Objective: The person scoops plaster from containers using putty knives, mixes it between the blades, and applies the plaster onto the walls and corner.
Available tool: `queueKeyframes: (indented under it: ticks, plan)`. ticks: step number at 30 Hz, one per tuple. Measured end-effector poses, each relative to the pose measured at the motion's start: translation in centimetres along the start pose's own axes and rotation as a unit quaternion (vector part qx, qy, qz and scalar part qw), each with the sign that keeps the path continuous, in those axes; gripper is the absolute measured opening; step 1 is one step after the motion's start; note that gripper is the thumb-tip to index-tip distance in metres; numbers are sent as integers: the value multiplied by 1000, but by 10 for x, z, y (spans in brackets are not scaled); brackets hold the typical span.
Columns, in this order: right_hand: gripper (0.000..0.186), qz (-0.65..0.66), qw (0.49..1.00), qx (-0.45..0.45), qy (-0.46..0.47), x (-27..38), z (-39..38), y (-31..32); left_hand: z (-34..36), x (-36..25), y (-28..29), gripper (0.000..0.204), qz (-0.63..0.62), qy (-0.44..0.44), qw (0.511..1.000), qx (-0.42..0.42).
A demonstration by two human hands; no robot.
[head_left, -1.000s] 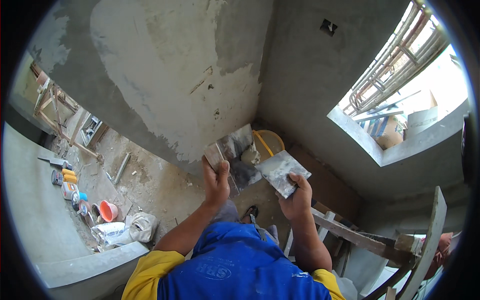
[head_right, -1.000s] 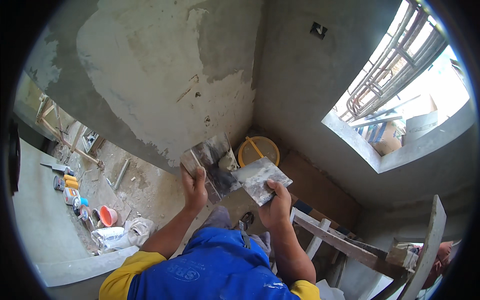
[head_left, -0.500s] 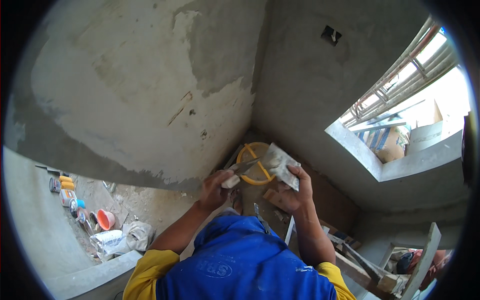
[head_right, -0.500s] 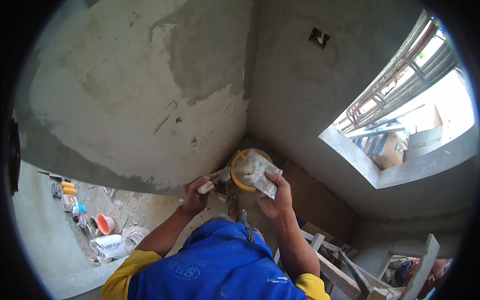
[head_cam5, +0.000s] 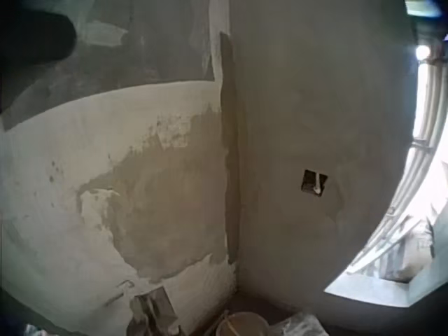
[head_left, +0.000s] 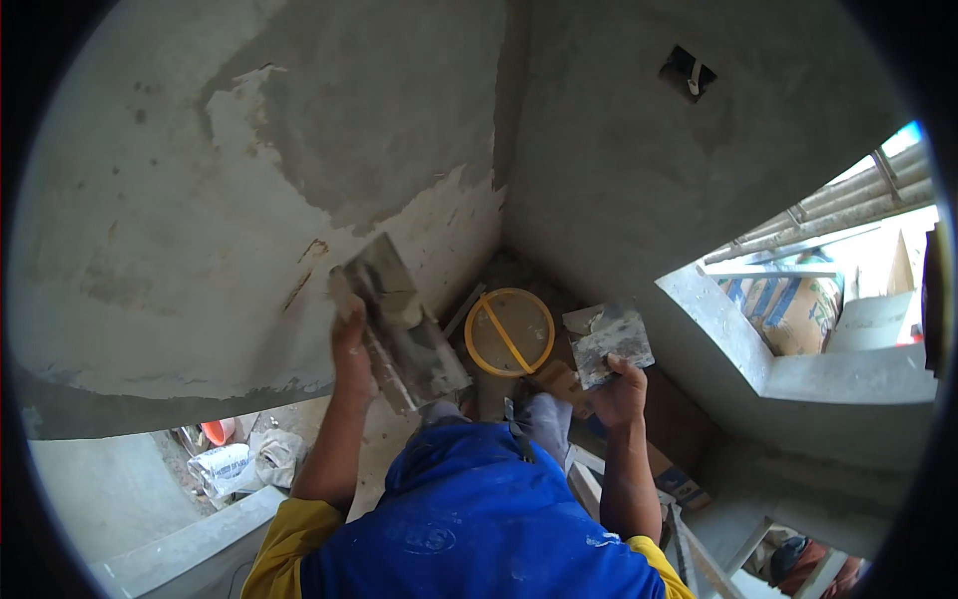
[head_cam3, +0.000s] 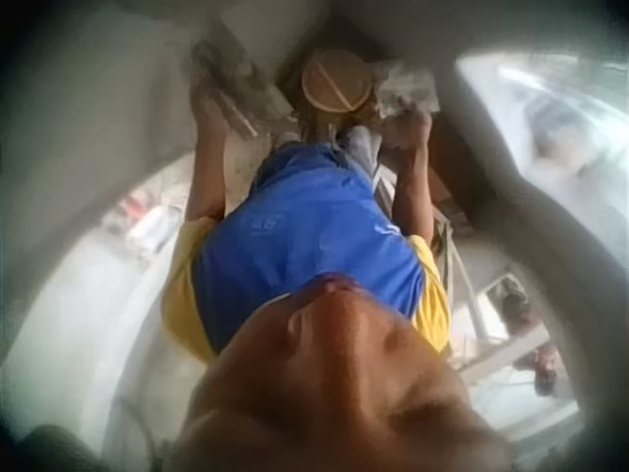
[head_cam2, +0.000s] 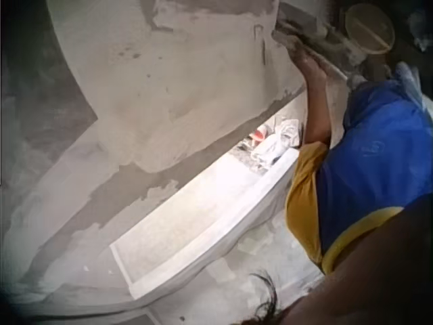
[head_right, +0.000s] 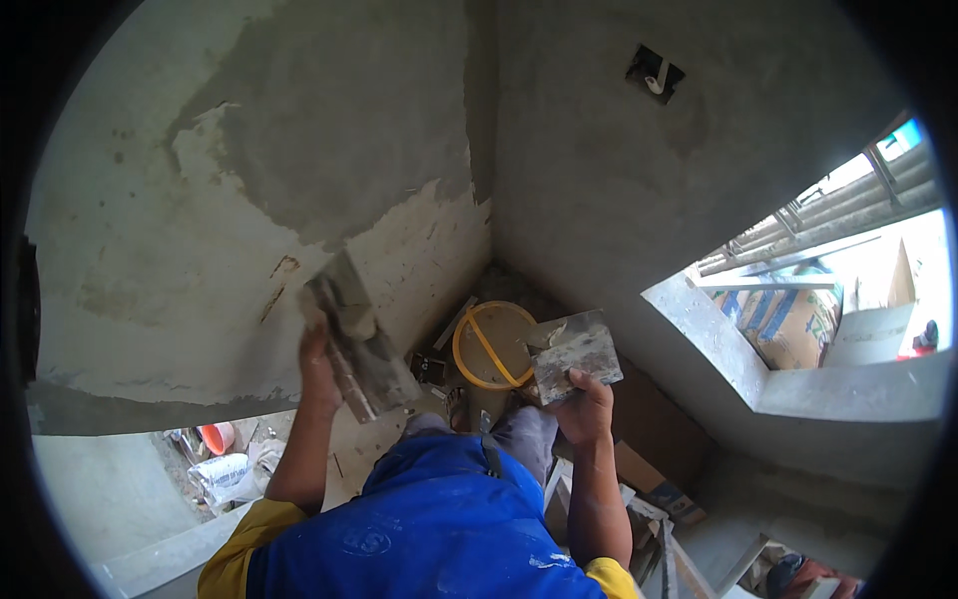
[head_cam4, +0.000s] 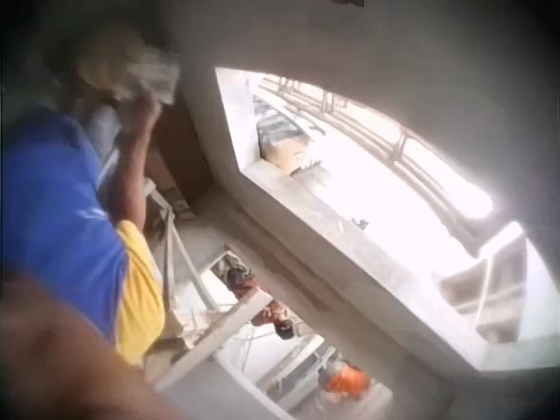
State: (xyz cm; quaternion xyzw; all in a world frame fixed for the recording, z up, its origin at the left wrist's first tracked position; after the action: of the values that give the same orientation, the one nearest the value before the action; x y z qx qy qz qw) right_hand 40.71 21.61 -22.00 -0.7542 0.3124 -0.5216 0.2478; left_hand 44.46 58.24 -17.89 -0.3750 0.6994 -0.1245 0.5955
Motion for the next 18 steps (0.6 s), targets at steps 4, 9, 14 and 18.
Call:
queueKeyframes:
  ticks: [4,9,14,18]
  plan:
    - [51,54,993,75,-79,4,33,14,14,-52,9,52,251,-271,928,-51]
    - [50,-26,998,8,-63,-2,112,78,29,-88,68,55,382,-400,817,-163]
    - [46,-49,997,-5,-60,-49,205,138,25,-150,209,55,578,-570,555,-182]
    - [45,-62,996,-14,-69,-120,279,206,5,-121,100,52,707,-670,203,-103]
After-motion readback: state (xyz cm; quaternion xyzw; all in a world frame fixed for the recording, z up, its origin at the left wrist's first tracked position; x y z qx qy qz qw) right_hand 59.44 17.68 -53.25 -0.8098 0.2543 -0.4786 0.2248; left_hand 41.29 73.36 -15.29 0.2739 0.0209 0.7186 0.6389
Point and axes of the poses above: each hand's wrist, its own z-axis towards the middle knuckle, its own y-axis out of the back of the hand, x = y × z, the point moved 8 cm from there along z, towards the middle knuckle, and after that the axes turned 15 degrees about -z, right-handed, at the moved point
